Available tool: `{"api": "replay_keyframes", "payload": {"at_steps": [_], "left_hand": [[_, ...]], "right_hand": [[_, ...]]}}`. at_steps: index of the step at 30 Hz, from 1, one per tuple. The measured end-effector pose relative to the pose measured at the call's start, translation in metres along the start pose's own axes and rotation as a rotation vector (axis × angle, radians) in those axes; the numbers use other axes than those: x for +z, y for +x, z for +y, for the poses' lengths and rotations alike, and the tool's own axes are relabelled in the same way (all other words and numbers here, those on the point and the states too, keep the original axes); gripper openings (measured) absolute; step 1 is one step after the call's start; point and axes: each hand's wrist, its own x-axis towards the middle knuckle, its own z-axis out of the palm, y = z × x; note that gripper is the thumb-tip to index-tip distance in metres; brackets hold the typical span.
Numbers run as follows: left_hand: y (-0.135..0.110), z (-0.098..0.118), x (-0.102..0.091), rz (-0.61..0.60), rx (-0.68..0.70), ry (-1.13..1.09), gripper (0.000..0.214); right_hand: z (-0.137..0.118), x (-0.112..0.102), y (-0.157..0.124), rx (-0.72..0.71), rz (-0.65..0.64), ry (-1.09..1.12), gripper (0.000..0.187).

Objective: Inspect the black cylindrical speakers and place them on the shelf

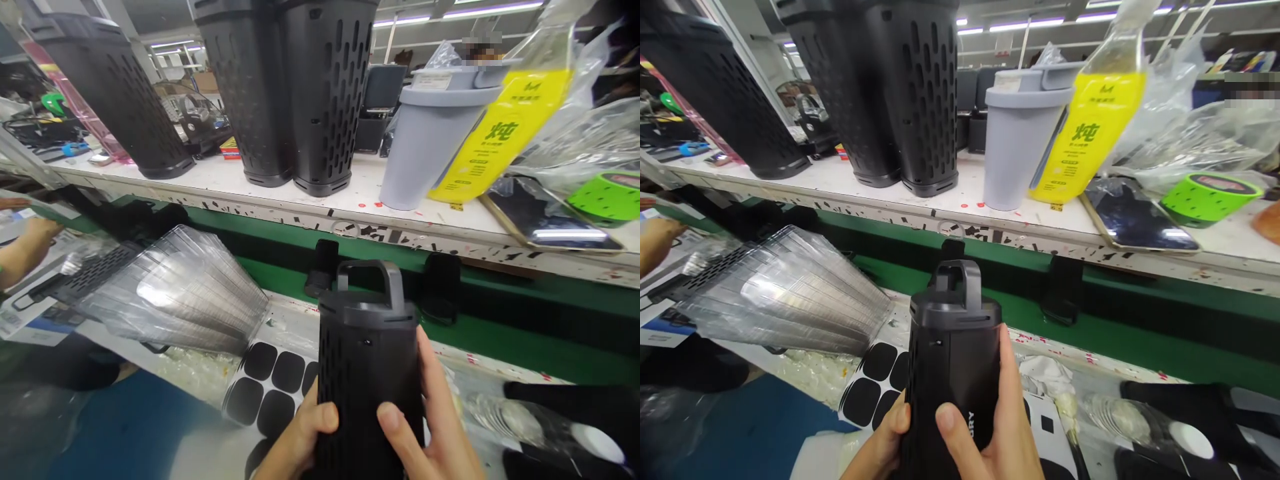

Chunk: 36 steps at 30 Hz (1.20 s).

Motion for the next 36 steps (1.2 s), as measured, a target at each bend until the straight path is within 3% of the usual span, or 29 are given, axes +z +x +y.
{"api": "replay_keyframes", "payload": {"at_steps": [4,8,14,20,27,32,36], "left_hand": [[0.002,0.002,0.002,0.045,-0.001,0.101,0.079],[0.004,0.006,0.007,-0.001,-0.005,0.123,0.077],[0.006,0.0,-0.001,-0.017,-0.045,0.036,0.072],[0.016,-0.011,-0.025,0.025,-0.219,-0.056,0.066],[0.021,-0.018,-0.033,-0.054,-0.44,-0.12,0.086],[0.021,-0.024,-0.036,-0.022,-0.436,-0.061,0.091],[0.017,-0.014,-0.032,0.053,-0.341,0.057,0.076]], "right_hand": [[-0.006,0.003,0.009,0.065,0.048,-0.026,0.115],[-0.01,0.005,0.012,0.06,0.122,-0.026,0.101],[-0.011,0.005,0.014,0.125,0.094,-0.058,0.093],[0.003,0.007,0.024,0.275,0.066,-0.263,0.094],[0.007,0.004,0.026,0.205,0.087,-0.084,0.087],[0.025,0.001,0.037,0.123,0.091,-0.043,0.083],[0.026,-0.003,0.043,0.151,0.114,0.114,0.078]]}}
